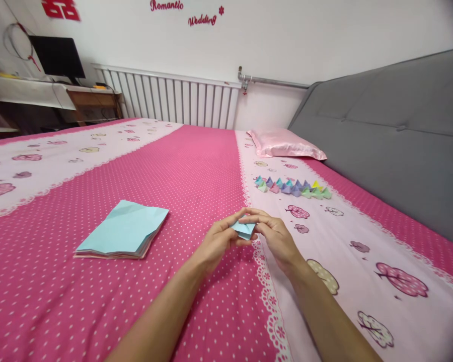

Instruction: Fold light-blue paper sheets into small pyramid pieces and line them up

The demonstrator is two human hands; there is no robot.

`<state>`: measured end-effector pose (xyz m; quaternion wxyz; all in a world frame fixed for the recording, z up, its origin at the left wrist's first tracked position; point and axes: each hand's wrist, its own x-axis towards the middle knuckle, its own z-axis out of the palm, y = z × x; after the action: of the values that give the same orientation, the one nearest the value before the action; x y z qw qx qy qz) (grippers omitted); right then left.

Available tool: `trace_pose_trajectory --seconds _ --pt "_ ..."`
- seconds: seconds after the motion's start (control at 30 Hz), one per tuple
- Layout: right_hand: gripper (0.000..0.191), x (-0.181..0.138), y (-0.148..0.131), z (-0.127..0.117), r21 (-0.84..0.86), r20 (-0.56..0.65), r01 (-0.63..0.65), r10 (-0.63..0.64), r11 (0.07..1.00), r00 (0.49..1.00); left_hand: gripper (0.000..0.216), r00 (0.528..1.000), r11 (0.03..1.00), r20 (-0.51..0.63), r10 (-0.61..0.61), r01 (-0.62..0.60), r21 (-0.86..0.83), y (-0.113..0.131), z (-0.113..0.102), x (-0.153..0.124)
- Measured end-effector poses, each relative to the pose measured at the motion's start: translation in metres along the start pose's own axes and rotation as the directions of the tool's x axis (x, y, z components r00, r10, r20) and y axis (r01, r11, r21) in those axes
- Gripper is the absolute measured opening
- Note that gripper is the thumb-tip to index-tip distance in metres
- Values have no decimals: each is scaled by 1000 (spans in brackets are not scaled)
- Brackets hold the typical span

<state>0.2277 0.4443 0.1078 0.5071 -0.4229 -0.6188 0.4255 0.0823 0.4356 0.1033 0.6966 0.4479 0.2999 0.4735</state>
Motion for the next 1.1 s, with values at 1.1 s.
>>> trace_pose_trajectory --seconds 1.1 --pt "23 -7 44 15 -849 170 73 139 524 976 29 990 -200 49 130 -22 979 -29 -31 14"
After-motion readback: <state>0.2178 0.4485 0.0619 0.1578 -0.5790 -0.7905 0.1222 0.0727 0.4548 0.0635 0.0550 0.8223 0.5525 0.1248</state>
